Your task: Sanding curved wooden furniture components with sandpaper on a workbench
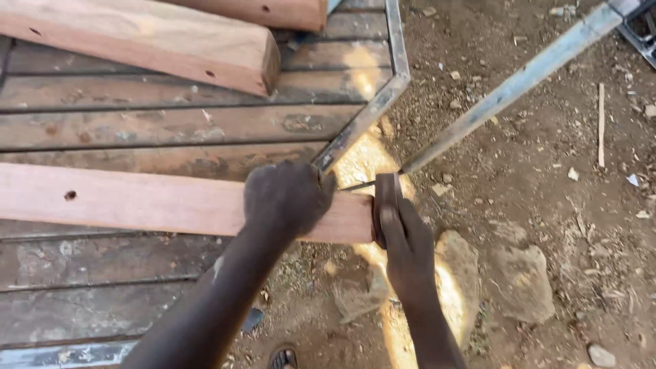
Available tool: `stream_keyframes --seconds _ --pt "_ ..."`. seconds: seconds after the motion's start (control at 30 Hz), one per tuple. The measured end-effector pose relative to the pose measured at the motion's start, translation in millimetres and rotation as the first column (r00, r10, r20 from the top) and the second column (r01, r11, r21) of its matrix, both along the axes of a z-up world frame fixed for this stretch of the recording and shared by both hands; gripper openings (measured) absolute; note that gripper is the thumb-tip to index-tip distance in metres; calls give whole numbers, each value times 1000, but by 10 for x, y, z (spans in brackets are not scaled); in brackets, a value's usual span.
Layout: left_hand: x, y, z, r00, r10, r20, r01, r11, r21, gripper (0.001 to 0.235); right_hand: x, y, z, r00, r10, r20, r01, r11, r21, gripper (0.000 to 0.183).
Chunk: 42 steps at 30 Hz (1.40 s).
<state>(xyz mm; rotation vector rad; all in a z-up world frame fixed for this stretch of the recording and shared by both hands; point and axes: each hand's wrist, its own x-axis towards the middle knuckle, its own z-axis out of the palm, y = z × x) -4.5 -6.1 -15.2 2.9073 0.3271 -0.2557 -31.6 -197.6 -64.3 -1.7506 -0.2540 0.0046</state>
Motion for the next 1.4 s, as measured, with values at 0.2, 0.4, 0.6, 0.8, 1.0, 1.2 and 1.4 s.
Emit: stream_keyframes --seconds 0.2,0.4,0.6,0.8,1.0,1.2,1.4 --pt "8 -13 16 1000 8 -19 -8 1000 -7 61 279 24 -102 996 51 76 -55 998 42 27" --pt "-7 -27 14 1000 10 15 -10 1000 -4 54 -67 -126 -220 982 6 -187 5 998 57 25" --pt "-10 7 271 999 -34 -29 31 995 -94 49 -125 -48 -257 984 -36 -175 77 969 235 27" --pt "-64 -20 301 1000 -11 -10 9 988 -157 44 237 67 -48 998 -52 -47 58 991 119 25" --pt "13 -24 354 996 -14 -90 4 994 -112 50 126 -50 -193 994 -28 -107 41 991 126 31" --pt "6 -13 278 998 -9 -57 3 995 -103 51 -179 -26 -200 974 -47 -220 110 954 280 22" --pt "18 12 253 995 -28 -94 20 996 -86 50 252 34 -351 987 -70 -148 98 976 196 22"
